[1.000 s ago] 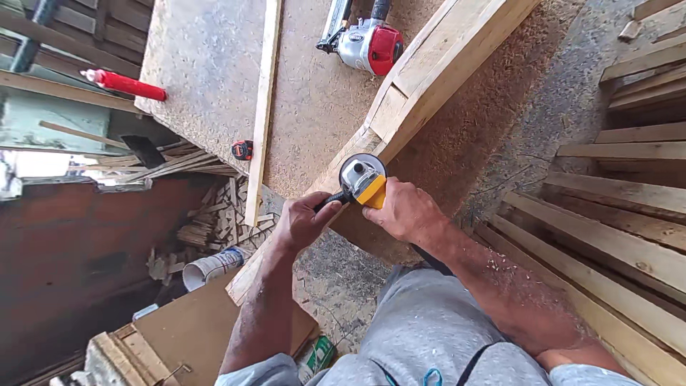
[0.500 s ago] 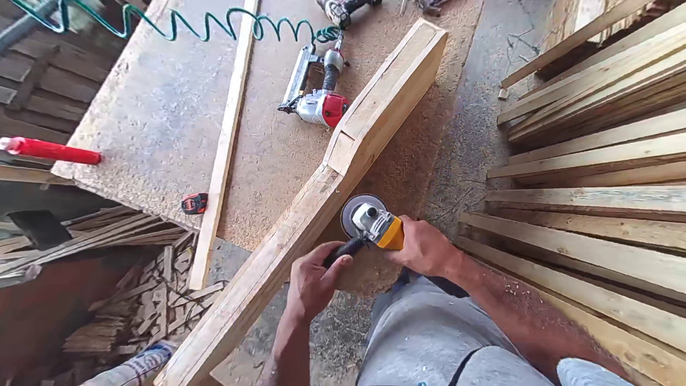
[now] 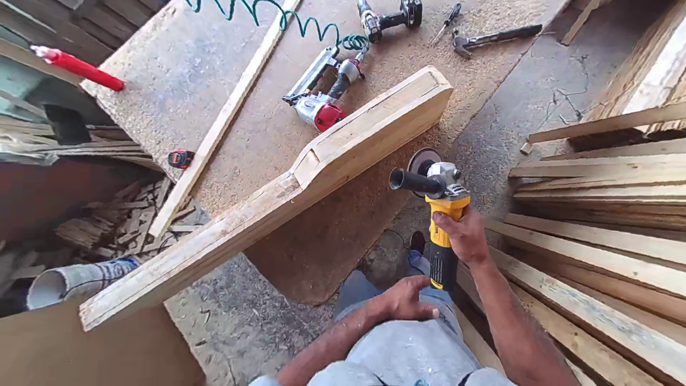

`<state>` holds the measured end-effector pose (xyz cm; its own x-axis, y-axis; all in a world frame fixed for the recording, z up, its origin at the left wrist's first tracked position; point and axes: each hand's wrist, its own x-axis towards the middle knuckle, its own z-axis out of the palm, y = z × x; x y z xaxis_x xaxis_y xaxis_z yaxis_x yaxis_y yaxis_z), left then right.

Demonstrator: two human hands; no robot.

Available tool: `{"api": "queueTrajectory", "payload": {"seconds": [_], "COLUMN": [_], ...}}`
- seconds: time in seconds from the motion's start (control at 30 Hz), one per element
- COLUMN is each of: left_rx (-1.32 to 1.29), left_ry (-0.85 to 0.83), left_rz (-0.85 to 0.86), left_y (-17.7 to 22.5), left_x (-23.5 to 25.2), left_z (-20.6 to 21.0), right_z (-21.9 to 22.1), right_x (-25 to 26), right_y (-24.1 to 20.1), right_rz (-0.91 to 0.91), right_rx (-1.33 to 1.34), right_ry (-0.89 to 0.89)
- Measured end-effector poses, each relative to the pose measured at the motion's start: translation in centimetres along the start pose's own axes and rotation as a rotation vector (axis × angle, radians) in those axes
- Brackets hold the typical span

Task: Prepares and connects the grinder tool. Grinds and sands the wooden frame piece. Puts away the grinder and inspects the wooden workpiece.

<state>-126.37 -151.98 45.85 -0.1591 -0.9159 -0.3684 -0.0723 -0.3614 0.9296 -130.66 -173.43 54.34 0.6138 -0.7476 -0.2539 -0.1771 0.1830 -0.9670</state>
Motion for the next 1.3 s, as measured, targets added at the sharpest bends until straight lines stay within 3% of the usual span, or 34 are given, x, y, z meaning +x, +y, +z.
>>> {"api": "queueTrajectory", "payload": {"seconds": [0.1, 0.23, 0.4, 0.57, 0.63, 0.73, 0.93, 1.03, 1.1, 1.2, 1.3], "left_rx": [0.076, 0.259, 0.392, 0.402, 0.366, 0.235, -0.109, -0.196, -0.247, -0.59, -0.94], "left_ry": [-0.014, -0.098, -0.074, 0.101, 0.11, 0.205, 0.802, 0.92, 1.032, 1.212, 1.187], "left_rz": [-0.023, -0.387, -0.605, -0.717, -0.736, -0.61, -0.055, 0.191, 0.187, 0.132, 0.214], "left_y": [0.1, -2.0, -6.5, -7.9, -7.3, -2.5, 5.1, 7.4, 8.3, 9.9, 11.7], "left_x": [5.7, 8.9, 7.0, 3.7, 2.5, 1.2, -0.6, 0.2, 1.0, 2.7, 3.5], "left_z": [0.5, -2.0, -6.0, -7.9, -7.5, -7.0, -6.4, -8.9, -11.0, -14.2, -17.9], "right_z": [-4.1, -10.1, -17.5, -18.9, -17.8, -14.4, -4.4, -1.2, 0.9, 5.1, 7.8], "right_x": [2.7, 4.6, 5.5, 7.9, 10.2, 15.7, 25.7, 28.8, 29.7, 29.9, 30.2], "right_y": [-1.7, -3.3, -6.0, -9.4, -11.1, -13.7, -16.8, -17.5, -18.3, -19.2, -19.8], "right_rz": [-0.053, -0.144, -0.19, -0.179, -0.149, -0.093, -0.05, -0.052, -0.04, -0.02, -0.007], "right_rx": [0.072, 0.082, -0.133, -0.351, -0.476, -0.806, -1.103, -1.22, -1.267, -1.298, -1.336], "right_ry": [0.03, 0.14, 0.201, 0.131, 0.053, -0.121, -0.431, -0.544, -0.627, -0.833, -0.991]}}
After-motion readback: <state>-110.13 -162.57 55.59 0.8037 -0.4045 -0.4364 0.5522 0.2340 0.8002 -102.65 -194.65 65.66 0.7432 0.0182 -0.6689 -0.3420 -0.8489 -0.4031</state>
